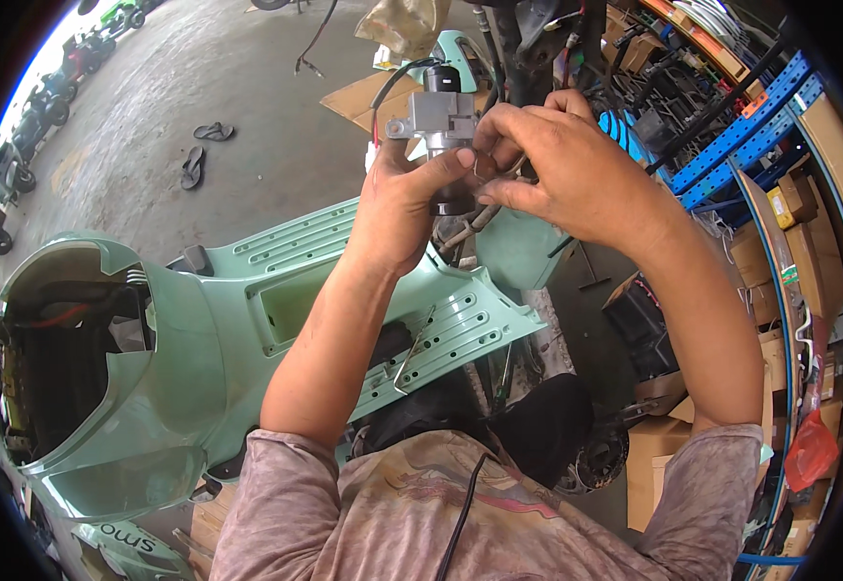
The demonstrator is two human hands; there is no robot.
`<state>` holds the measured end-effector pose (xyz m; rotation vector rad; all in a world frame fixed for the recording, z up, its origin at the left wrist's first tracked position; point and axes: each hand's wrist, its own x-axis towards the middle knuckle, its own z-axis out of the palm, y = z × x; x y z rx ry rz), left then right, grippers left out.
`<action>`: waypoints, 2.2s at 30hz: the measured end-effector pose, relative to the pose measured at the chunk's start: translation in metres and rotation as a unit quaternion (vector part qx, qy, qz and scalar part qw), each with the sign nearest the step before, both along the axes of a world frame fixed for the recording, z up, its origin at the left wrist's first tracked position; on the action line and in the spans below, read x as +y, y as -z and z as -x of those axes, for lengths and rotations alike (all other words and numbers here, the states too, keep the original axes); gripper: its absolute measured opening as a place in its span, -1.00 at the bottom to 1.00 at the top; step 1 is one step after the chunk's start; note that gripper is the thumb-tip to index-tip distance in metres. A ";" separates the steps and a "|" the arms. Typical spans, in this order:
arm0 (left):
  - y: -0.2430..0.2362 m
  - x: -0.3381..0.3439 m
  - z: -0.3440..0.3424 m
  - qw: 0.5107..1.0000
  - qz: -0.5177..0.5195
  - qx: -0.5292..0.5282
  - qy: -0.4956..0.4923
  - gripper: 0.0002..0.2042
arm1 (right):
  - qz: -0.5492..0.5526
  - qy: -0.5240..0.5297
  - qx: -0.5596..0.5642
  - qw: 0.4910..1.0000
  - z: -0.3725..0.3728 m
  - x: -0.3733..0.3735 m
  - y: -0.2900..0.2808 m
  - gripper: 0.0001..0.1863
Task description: The person assembles a motorcycle ignition switch assembly, inserting a metal component into the lock cylinder and securing it with a screwdriver before attaching the wiring harness and connectors by hand.
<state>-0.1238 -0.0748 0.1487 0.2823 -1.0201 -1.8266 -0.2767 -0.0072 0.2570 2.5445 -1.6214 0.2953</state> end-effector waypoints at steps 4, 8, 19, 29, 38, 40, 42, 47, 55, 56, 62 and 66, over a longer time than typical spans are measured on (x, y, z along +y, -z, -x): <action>-0.004 -0.002 -0.001 0.997 -0.026 0.050 0.056 -0.45 | 0.033 -0.006 0.005 0.999 0.001 0.003 -0.002 -0.62; -0.005 -0.005 -0.003 0.992 -0.025 0.066 0.102 -0.45 | 0.050 -0.026 -0.041 0.998 0.001 0.009 -0.008 -0.59; -0.014 0.010 0.013 0.999 0.014 0.028 0.011 -0.55 | 0.102 -0.017 0.001 0.995 0.006 0.021 -0.017 -0.64; -0.028 0.018 0.011 0.995 0.094 -0.038 -0.024 -0.57 | 0.114 -0.013 0.017 0.993 0.010 0.030 -0.028 -0.68; -0.038 0.033 0.011 0.996 -0.074 0.034 0.034 -0.72 | 0.085 -0.043 -0.199 0.975 0.018 0.033 -0.014 -0.71; -0.033 0.030 0.008 0.990 -0.087 0.075 0.083 -0.72 | 0.057 -0.022 -0.245 0.968 0.024 0.035 -0.014 -0.73; -0.031 0.029 0.004 0.982 -0.096 0.106 0.126 -0.70 | 0.055 -0.025 -0.299 0.952 0.028 0.035 -0.013 -0.74; -0.037 0.032 0.003 0.976 -0.094 0.122 0.155 -0.68 | 0.091 -0.067 -0.367 0.924 0.034 0.029 -0.005 -0.72; -0.039 0.038 -0.007 0.997 -0.040 0.025 0.054 -0.66 | 0.153 -0.095 -0.350 0.919 0.030 0.024 -0.004 -0.75; -0.039 0.039 -0.008 0.998 -0.037 0.016 0.050 -0.66 | 0.154 -0.094 -0.351 0.919 0.029 0.024 -0.002 -0.75; -0.041 0.046 -0.007 0.998 -0.036 -0.015 0.039 -0.70 | 0.177 -0.100 -0.314 0.928 0.026 0.023 0.000 -0.77; -0.040 0.047 -0.005 0.998 -0.038 -0.001 0.043 -0.70 | 0.194 -0.110 -0.285 0.932 0.023 0.023 0.000 -0.77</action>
